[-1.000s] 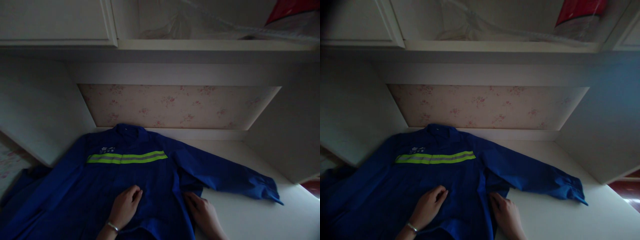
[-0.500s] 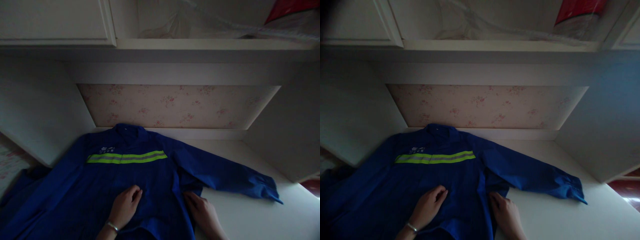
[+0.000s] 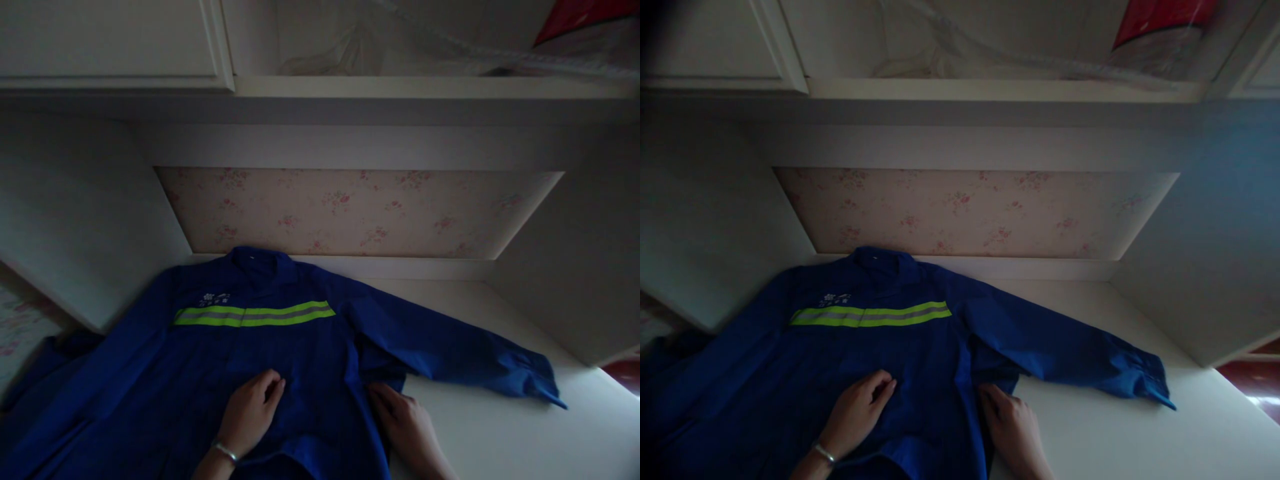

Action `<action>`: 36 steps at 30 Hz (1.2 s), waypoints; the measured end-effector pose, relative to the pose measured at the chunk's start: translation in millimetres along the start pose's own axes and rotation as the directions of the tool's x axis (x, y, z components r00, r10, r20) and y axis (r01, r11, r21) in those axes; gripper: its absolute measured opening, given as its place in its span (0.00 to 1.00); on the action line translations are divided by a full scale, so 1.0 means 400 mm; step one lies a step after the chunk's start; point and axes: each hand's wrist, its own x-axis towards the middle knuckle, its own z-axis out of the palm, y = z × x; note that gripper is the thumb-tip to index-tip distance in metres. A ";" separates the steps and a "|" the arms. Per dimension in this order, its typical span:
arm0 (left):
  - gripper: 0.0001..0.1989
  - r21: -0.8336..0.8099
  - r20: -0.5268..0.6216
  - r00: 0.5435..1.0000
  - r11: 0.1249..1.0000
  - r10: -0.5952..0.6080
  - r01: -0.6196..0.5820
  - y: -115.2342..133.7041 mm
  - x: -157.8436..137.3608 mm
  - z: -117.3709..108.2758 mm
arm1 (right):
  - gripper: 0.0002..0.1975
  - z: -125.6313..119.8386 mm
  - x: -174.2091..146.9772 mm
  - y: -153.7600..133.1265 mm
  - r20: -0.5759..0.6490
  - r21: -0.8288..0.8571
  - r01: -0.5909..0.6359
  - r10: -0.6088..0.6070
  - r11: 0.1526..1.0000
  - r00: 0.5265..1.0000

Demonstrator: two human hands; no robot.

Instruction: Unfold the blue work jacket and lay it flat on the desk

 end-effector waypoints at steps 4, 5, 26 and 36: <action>0.13 -0.004 -0.001 1.000 1.000 0.003 -0.003 -0.002 0.002 0.002 | 0.19 -0.002 -0.002 -0.003 0.014 -0.010 -0.006 0.006 1.000 1.000; 0.13 -0.004 -0.002 1.000 1.000 0.004 -0.004 -0.002 0.002 0.002 | 0.19 -0.002 -0.003 -0.003 0.011 -0.011 -0.008 0.008 1.000 1.000; 0.17 -0.101 -0.034 0.997 0.993 -0.066 0.062 0.063 -0.012 -0.052 | 0.23 -0.058 0.017 0.043 -0.194 0.929 0.013 0.454 0.371 0.870; 0.31 0.203 0.330 0.942 0.971 0.055 -0.128 0.404 -0.112 0.087 | 0.31 -0.155 0.086 0.042 0.185 0.880 -0.315 0.356 0.354 0.916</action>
